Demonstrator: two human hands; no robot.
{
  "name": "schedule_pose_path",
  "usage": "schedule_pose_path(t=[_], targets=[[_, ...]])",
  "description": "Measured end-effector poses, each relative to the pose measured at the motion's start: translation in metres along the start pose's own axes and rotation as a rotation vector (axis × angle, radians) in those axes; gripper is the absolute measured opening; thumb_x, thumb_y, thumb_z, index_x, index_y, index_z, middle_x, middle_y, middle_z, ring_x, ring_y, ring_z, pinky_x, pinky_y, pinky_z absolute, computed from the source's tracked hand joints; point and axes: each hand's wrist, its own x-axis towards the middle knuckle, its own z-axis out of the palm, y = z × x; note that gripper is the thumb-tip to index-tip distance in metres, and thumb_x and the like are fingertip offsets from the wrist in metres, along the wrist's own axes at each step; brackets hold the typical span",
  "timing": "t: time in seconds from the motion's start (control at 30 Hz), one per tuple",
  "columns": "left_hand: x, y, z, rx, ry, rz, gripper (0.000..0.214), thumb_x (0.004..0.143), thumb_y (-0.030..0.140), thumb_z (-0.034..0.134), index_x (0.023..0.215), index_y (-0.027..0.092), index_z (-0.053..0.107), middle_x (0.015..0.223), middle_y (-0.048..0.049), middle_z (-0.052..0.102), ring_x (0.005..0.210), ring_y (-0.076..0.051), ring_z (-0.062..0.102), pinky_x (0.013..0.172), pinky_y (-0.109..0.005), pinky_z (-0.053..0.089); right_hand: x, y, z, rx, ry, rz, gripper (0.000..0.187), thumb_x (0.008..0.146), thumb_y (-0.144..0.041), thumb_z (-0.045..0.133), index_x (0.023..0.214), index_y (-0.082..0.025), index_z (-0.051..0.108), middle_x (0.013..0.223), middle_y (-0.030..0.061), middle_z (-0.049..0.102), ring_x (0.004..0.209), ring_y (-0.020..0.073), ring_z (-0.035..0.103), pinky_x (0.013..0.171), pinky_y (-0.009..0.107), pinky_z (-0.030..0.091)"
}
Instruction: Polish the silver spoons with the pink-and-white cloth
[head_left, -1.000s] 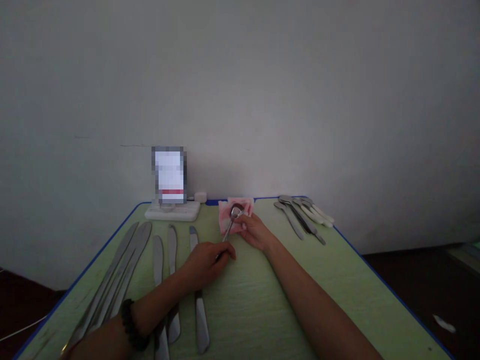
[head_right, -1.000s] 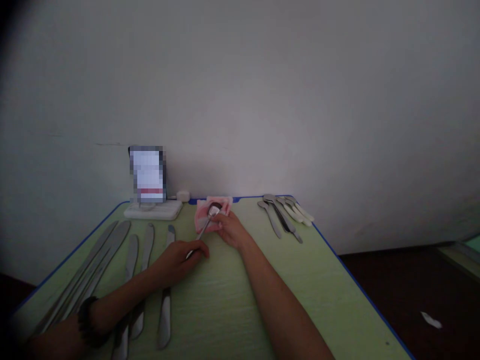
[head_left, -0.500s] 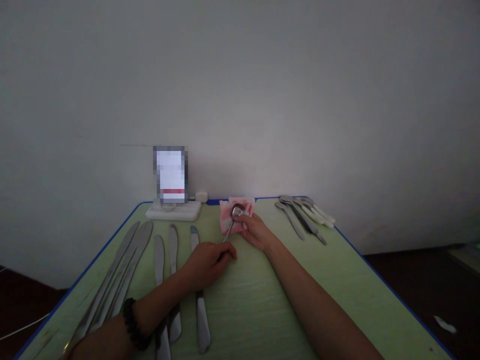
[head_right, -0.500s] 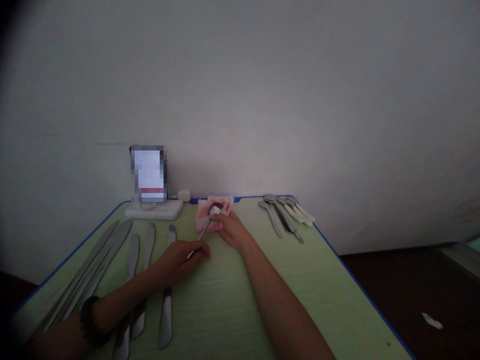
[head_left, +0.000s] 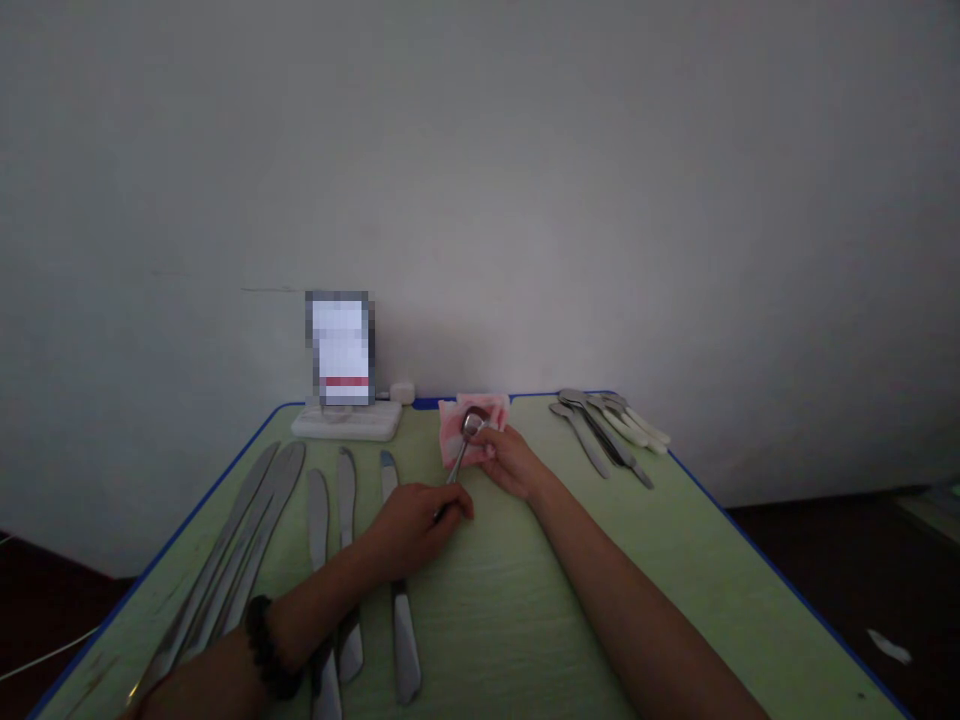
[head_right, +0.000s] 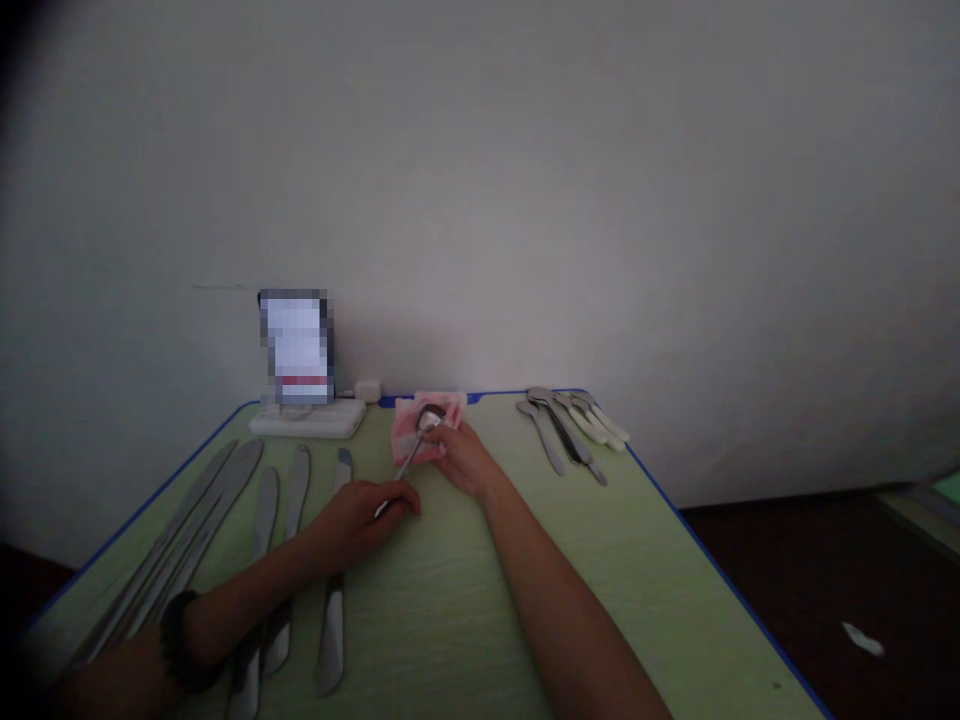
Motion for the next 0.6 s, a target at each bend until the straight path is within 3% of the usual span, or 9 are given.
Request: schedule_pose_path(t=[0.6], targets=[[-0.0002,-0.0005,0.0011,0.016,0.004,0.001,0.028,0.083,0.021,0.038,0.086,0.022,0.066,0.060,0.0017,0.062,0.056,-0.013,0.057,0.059,-0.022,0.036,-0.0022,-0.0015,0.0026,-0.002,0.016,0.003,0.030,0.054,-0.007,0.050,0.082,-0.015,0.060,0.074,0.0005,0.063,0.064,0.0133,0.057,0.053,0.025,0.052]])
